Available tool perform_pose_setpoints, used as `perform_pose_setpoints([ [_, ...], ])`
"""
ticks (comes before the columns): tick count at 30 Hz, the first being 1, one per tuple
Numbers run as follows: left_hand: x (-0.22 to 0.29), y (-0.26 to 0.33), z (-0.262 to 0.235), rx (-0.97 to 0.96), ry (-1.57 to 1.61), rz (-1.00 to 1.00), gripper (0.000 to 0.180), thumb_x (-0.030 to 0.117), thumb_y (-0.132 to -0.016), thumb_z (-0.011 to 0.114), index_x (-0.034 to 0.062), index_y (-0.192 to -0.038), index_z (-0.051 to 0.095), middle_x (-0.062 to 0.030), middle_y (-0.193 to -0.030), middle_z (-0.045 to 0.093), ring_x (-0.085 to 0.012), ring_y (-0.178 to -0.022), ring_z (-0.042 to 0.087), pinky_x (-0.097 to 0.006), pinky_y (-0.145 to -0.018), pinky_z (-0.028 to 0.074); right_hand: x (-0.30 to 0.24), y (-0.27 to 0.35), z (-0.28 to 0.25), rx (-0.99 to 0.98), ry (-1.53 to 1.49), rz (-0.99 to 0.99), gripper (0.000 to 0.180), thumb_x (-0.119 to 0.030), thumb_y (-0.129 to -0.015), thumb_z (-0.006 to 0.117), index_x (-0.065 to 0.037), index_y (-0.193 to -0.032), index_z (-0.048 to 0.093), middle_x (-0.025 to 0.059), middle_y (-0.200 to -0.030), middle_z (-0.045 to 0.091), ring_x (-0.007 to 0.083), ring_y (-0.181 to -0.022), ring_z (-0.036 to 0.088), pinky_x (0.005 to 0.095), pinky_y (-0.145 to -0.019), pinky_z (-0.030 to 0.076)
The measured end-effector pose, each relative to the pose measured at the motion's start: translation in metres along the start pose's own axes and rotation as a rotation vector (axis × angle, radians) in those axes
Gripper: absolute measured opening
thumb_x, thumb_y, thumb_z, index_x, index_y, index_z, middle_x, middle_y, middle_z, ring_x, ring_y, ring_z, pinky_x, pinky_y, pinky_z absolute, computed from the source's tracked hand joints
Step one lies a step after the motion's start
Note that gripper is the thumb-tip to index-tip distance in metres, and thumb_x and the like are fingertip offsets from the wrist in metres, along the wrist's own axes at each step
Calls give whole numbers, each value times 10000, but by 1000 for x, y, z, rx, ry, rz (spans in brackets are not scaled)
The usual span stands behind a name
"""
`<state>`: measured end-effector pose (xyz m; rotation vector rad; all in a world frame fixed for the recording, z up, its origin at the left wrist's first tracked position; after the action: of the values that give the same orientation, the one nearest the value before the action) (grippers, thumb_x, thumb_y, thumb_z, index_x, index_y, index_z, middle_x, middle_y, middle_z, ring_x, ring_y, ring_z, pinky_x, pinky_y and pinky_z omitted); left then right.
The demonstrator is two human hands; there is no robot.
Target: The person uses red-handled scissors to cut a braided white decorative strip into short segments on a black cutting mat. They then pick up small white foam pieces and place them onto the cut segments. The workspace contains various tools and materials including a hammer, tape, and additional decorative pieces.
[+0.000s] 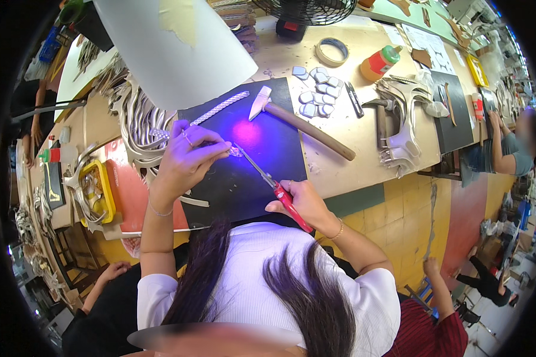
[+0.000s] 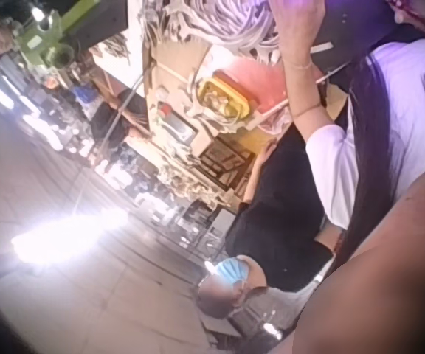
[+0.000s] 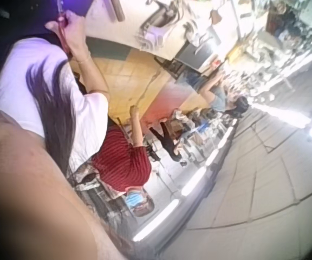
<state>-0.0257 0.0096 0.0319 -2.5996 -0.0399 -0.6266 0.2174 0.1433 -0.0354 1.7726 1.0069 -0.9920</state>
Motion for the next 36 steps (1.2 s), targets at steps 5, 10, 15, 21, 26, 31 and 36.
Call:
perform_pose_setpoints([
  [5, -2, 1, 5, 1, 11, -23, 185, 132, -770, 783, 157, -949, 746, 35, -872, 657, -150, -795, 598, -388, -870, 369, 11, 2, 11, 107, -8, -6, 637, -570, -797, 746, -11, -663, 470, 104, -587, 320, 179, -549, 277, 378, -489, 352],
  [10, -17, -1, 11, 74, -6, -73, 135, 144, -795, 754, 135, -928, 739, 12, -872, 650, -164, -814, 597, -363, -801, 396, 15, 4, 7, 145, -234, 48, 602, -608, -847, 676, -63, -698, 469, 11, -560, 379, 93, -499, 364, 287, -452, 349],
  [15, -47, -17, 52, 149, -95, -250, 153, 188, -842, 724, 102, -964, 758, -24, -914, 675, -210, -853, 587, -355, -805, 418, 18, -2, 9, 153, -349, 103, 715, -796, -835, 482, -93, -711, 437, -41, -573, 404, 40, -429, 412, 191, -390, 322],
  [21, -107, -35, 96, 255, -222, -218, 346, 378, -853, 713, 125, -1088, 743, -151, -971, 679, -321, -941, 621, -449, -891, 453, 23, -2, 18, 198, -394, 96, 673, -746, -866, 505, -92, -722, 450, -45, -580, 407, 40, -441, 428, 190, -401, 341],
  [26, -200, -78, 122, 284, -307, -269, 348, 346, -879, 702, 120, -1143, 719, -159, -960, 683, -310, -871, 638, -447, -831, 498, 24, -1, 23, 254, -408, 54, 613, -679, -862, 591, -87, -746, 480, -53, -586, 420, 39, -451, 444, 195, -412, 356],
  [31, -237, -82, 135, 243, -312, -307, 336, 321, -878, 709, 121, -1148, 718, -145, -950, 684, -287, -846, 639, -429, -802, 504, 24, -1, 23, 280, -472, 47, 555, -619, -845, 675, -102, -749, 496, -71, -578, 414, 27, -458, 442, 202, -413, 348],
  [36, -241, -76, 128, 212, -280, -321, 325, 295, -877, 716, 122, -1153, 717, -131, -941, 685, -265, -821, 640, -410, -772, 510, 25, 0, 24, 274, -484, 54, 540, -604, -852, 678, -101, -759, 504, -72, -580, 410, 26, -455, 437, 201, -409, 343],
])
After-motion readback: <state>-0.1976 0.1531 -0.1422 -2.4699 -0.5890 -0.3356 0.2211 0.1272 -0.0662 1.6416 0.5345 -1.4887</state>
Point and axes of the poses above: each hand's wrist, its own y-axis away from the middle knuckle, its own z-axis out of the palm, x = y × z, the point moved 1 cm from there along -y, towards the middle knuckle
